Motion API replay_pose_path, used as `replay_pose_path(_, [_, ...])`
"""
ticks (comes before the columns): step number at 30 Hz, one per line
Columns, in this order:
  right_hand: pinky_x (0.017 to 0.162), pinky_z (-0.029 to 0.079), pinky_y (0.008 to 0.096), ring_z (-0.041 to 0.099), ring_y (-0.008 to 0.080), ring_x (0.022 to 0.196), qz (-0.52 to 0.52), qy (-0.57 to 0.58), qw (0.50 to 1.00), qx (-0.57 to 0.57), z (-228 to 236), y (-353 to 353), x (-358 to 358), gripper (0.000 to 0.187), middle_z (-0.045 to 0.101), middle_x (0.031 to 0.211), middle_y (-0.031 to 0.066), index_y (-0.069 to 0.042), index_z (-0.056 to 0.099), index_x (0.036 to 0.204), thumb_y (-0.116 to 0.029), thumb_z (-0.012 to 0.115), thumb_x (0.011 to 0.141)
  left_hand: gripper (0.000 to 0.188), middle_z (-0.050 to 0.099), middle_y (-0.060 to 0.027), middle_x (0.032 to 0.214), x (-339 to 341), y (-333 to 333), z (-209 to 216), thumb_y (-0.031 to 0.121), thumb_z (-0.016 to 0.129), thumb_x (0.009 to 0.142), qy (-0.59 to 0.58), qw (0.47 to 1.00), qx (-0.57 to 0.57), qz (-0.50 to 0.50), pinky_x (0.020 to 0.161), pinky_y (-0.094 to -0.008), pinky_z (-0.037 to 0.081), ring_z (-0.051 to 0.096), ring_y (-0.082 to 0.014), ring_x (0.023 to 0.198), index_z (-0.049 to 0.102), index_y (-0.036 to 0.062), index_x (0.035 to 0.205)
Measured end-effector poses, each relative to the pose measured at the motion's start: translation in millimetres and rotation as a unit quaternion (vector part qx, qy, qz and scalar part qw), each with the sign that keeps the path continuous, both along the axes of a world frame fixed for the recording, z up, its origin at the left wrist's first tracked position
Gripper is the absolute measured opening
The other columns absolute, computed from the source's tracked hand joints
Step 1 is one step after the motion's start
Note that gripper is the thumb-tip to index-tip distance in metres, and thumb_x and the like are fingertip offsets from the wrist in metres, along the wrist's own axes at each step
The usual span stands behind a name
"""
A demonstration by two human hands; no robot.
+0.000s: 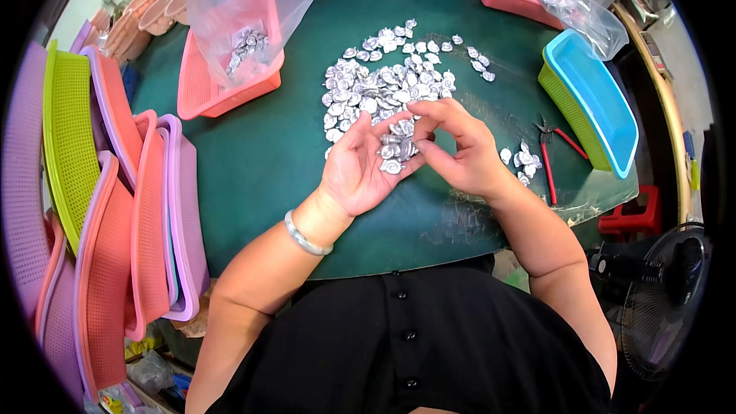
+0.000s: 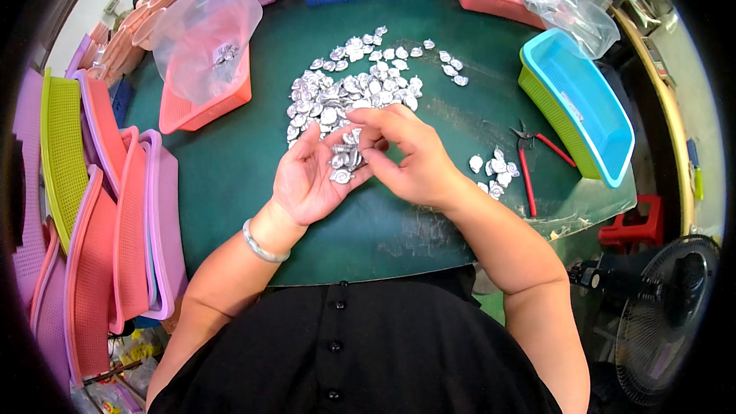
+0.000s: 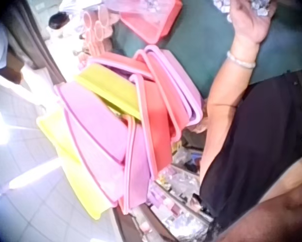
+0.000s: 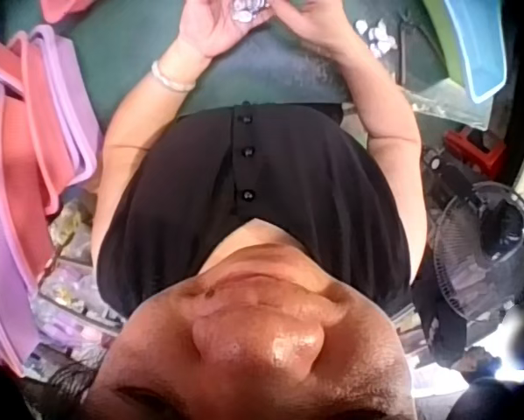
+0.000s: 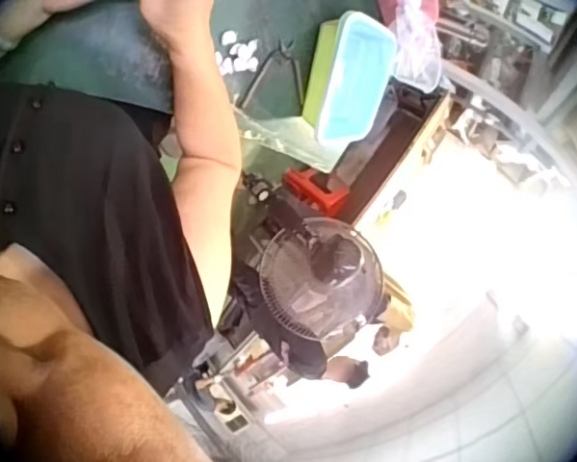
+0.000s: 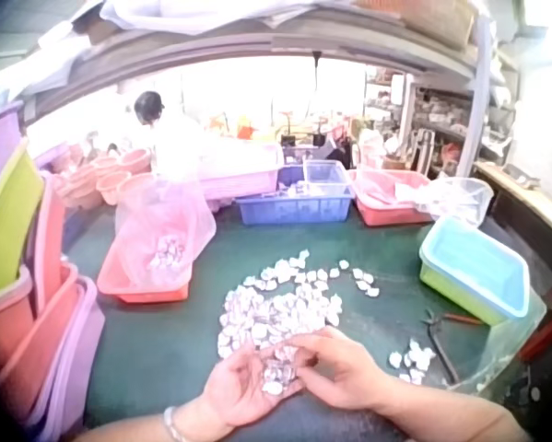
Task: The person sorts small, silver, flower-shaped decorative items on a green table. They pick up the items one by one, inspect them, and place them into a separate pile. The person also briefly adjusts a standing fan and transfers a batch of items into a clear plastic bag.
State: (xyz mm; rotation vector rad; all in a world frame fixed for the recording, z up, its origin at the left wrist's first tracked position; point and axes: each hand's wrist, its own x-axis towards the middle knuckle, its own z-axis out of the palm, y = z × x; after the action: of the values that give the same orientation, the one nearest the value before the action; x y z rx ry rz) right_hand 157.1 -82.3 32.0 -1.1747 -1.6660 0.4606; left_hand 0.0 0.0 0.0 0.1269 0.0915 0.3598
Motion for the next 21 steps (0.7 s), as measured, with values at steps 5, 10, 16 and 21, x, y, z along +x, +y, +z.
replay_pose_path(5, [0.079,0.045,0.0271,0.051,0.0102,0.077,0.044,0.168,0.984,-0.038,-0.5,2.5,-0.5,0.042,0.052,0.076,0.0003,-0.001,0.051,0.117,0.008,0.053,0.076,0.051,0.044,-0.0199,0.127,-1.6,-2.9,3.8,0.035,0.031,0.095,0.061,0.998,0.034,0.000,0.102,-0.0479,0.034,0.045,-0.0305,0.118,0.035,-0.0064,0.126])
replay_pose_path(10, [0.079,0.043,0.0248,0.051,0.0090,0.079,0.050,0.211,0.970,-0.111,3.9,1.0,-1.4,0.041,0.052,0.079,-0.0003,0.000,0.049,0.119,0.006,0.052,0.079,0.029,0.056,-0.0124,0.106,-2.7,-8.2,9.5,0.012,0.047,0.091,0.154,0.982,0.105,0.005,0.086,-0.0383,0.048,0.057,-0.0240,0.098,0.046,0.0031,0.119])
replay_pose_path(16, [0.073,0.042,0.0223,0.050,0.0073,0.078,0.061,0.338,0.921,-0.185,4.4,6.5,8.1,0.041,0.054,0.083,0.0008,0.000,0.049,0.120,0.004,0.054,0.079,0.028,0.058,-0.0123,0.102,-4.5,-2.9,5.5,0.008,0.047,0.090,0.182,0.974,0.135,0.019,0.077,-0.0353,0.051,0.059,-0.0229,0.090,0.047,0.0040,0.118])
replay_pose_path(21, [0.062,0.045,0.0240,0.052,0.0088,0.067,-0.043,0.319,0.910,-0.260,19.2,43.9,35.0,0.033,0.054,0.077,0.0020,0.003,0.051,0.111,0.004,0.053,0.078,0.029,0.059,-0.0125,0.104,-5.6,-6.6,10.4,0.009,0.049,0.089,0.215,0.963,0.161,0.013,0.072,-0.0318,0.052,0.060,-0.0213,0.089,0.049,0.0060,0.117])
